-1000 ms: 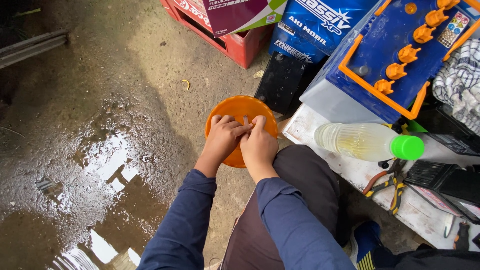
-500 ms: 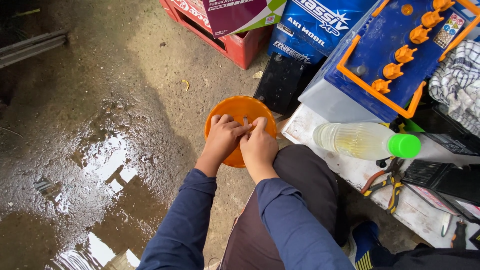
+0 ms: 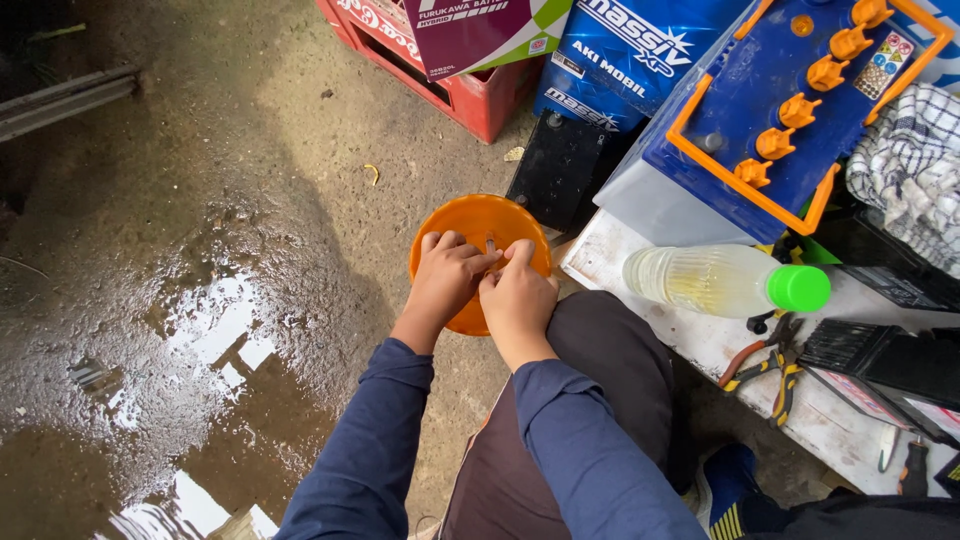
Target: Filling battery cells with liquid using a syringe at a maintenance station
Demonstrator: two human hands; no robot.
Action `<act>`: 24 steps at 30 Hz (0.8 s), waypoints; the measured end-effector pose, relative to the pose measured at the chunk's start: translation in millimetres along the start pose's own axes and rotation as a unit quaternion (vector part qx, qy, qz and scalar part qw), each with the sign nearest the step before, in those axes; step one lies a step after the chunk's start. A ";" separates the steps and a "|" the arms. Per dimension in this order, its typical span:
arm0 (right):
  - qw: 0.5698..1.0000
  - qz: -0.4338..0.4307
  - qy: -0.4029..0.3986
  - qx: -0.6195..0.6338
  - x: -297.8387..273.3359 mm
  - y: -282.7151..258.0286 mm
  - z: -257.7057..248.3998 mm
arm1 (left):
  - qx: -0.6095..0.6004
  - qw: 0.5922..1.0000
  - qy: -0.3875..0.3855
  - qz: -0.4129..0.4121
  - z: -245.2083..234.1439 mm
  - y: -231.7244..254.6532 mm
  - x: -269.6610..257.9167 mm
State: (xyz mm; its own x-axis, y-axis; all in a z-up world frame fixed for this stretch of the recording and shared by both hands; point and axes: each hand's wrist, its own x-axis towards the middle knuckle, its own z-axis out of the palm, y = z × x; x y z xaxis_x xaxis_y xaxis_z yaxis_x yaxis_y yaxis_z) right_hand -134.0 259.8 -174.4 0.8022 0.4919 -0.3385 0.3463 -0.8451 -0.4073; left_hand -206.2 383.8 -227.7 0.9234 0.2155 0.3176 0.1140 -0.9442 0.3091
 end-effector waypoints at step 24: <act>1.000 0.003 -0.011 0.011 -7.4 3.6 -3.7 | 0.020 1.000 0.014 0.002 -15.5 12.0 4.5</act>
State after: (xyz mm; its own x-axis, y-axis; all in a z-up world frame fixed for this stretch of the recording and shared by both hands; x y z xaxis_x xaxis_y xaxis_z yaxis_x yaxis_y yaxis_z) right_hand -136.8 252.3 -170.3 0.7936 0.4916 -0.3586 0.3309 -0.8432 -0.4237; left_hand -206.4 377.3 -208.7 0.9131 0.2174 0.3449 0.1248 -0.9544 0.2712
